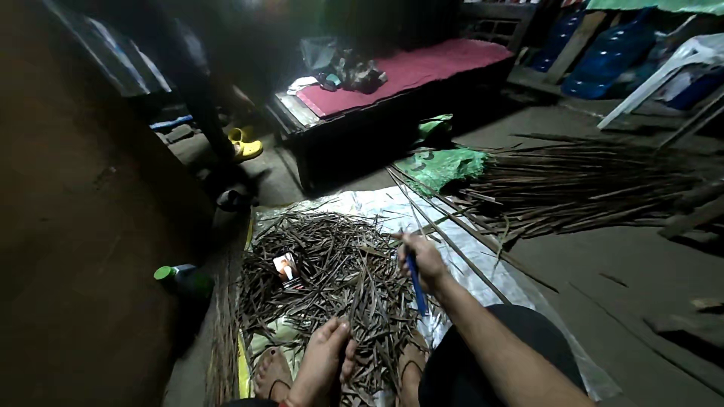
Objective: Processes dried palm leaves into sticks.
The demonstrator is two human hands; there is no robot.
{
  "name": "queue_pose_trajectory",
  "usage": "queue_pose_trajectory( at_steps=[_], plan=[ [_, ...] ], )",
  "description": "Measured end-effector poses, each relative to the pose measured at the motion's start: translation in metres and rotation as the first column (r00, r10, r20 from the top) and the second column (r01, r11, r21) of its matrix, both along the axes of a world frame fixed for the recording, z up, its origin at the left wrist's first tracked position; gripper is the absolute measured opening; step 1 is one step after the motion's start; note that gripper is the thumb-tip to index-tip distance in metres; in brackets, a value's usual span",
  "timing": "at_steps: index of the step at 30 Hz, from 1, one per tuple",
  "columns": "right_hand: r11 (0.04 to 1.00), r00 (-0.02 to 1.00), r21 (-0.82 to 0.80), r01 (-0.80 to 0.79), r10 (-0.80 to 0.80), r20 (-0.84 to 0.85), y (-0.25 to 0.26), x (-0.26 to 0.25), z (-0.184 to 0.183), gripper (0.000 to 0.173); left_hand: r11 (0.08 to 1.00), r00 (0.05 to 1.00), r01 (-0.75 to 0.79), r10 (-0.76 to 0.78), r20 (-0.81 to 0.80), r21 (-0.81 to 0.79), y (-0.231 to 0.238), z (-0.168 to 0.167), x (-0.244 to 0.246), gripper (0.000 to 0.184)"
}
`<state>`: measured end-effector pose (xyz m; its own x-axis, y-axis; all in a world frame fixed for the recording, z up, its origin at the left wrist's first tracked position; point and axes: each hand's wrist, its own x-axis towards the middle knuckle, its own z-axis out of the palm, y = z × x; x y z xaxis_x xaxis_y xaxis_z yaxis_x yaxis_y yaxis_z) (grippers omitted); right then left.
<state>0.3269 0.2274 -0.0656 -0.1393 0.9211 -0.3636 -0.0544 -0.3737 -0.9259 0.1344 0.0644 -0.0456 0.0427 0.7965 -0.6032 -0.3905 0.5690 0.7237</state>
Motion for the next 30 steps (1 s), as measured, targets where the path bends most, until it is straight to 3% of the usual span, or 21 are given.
queue_pose_trajectory(
  at_steps=[3,8,15,23,26,30],
  plan=[
    [0.933,0.931,0.001,-0.359,0.358,0.076,-0.049,-0.028,0.003,0.036,1.0,0.999,-0.018,0.018,-0.035,-0.012,0.011,-0.002,0.0,0.024],
    [0.752,0.77,0.201,-0.628,0.563,0.299,-0.083,-0.044,-0.002,0.027,0.999,0.998,-0.049,0.048,-0.028,-0.017,0.018,-0.004,0.003,0.021],
    [0.524,0.68,0.436,-0.732,0.515,0.523,-0.077,-0.031,-0.016,0.032,0.998,0.998,-0.067,0.067,0.003,0.01,0.016,-0.008,0.004,0.022],
    [0.409,0.69,0.555,-0.724,0.411,0.597,-0.068,-0.025,-0.03,0.031,0.997,0.998,-0.057,0.057,0.01,0.044,0.018,-0.007,0.007,0.021],
    [0.409,0.703,0.574,-0.709,0.356,0.615,-0.059,-0.019,-0.034,0.033,0.999,0.999,-0.031,0.03,0.03,0.034,0.019,-0.005,0.006,0.022],
    [0.51,0.743,0.565,-0.649,0.262,0.616,-0.042,-0.012,-0.039,0.031,1.0,0.998,0.014,-0.016,0.062,0.026,0.014,-0.003,0.007,0.022]
  ],
)
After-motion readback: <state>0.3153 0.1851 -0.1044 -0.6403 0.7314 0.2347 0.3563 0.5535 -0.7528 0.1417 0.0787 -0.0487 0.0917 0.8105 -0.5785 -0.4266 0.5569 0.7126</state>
